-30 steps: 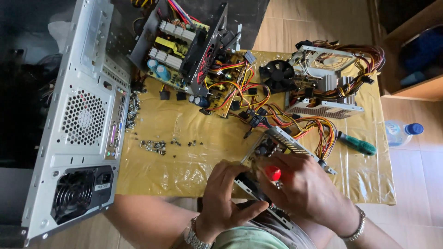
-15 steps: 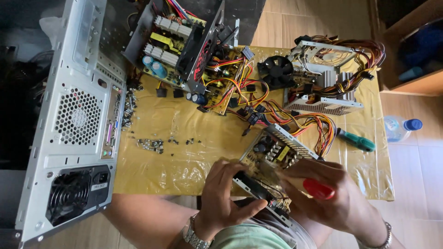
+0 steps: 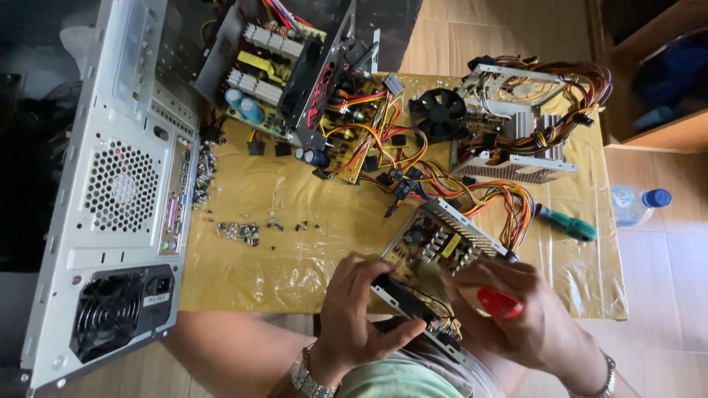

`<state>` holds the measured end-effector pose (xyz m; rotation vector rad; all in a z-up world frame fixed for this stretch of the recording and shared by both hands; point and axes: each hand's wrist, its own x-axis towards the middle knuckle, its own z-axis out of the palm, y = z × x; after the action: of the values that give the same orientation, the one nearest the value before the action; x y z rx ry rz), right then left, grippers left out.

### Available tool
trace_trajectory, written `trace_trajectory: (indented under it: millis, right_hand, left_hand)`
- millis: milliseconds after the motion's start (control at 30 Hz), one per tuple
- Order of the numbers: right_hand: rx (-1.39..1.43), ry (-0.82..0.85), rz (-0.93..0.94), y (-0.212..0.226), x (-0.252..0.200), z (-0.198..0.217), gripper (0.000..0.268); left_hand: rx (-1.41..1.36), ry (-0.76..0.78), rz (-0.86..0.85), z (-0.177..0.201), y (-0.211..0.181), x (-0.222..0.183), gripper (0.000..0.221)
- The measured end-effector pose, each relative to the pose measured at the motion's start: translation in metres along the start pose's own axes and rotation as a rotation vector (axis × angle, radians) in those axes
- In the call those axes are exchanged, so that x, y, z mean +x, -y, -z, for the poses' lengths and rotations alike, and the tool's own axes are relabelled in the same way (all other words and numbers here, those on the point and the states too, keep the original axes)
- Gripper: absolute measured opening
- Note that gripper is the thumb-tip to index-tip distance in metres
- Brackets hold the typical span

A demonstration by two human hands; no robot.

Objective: A person is disassembling a computer power supply unit by unscrewing the cooling fan and cleaning the internal circuitry with a brush.

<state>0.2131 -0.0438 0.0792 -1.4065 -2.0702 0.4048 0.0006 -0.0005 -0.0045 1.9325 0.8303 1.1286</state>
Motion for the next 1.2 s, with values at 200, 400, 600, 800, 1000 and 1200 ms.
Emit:
trace_trajectory:
  millis: [200, 400, 600, 800, 1000, 1200]
  right_hand:
    - [-0.119, -0.167, -0.382, 0.001, -0.011, 0.0, 0.028]
    - [-0.139, -0.132, -0.096, -0.009, -0.006, -0.021, 0.025]
    - [-0.151, -0.132, -0.087, -0.017, -0.004, -0.028, 0.015]
    - [-0.219, -0.255, -0.182, -0.012, -0.006, -0.032, 0.027]
    - [-0.178, -0.22, -0.209, -0.007, -0.002, -0.021, 0.015]
    - [-0.153, -0.211, -0.143, -0.013, -0.007, -0.024, 0.017]
  left_hand:
    - [-0.012, -0.015, -0.015, 0.0, 0.002, 0.001, 0.058]
    - [-0.021, -0.007, -0.005, 0.001, 0.005, 0.002, 0.058]
    - [-0.028, 0.001, -0.01, 0.001, 0.005, -0.001, 0.06]
    - [0.044, -0.009, -0.022, 0.0, 0.008, -0.006, 0.063]
    - [0.041, 0.003, -0.016, 0.002, 0.003, -0.006, 0.061]
    - [0.031, 0.041, 0.001, 0.003, 0.005, -0.006, 0.066]
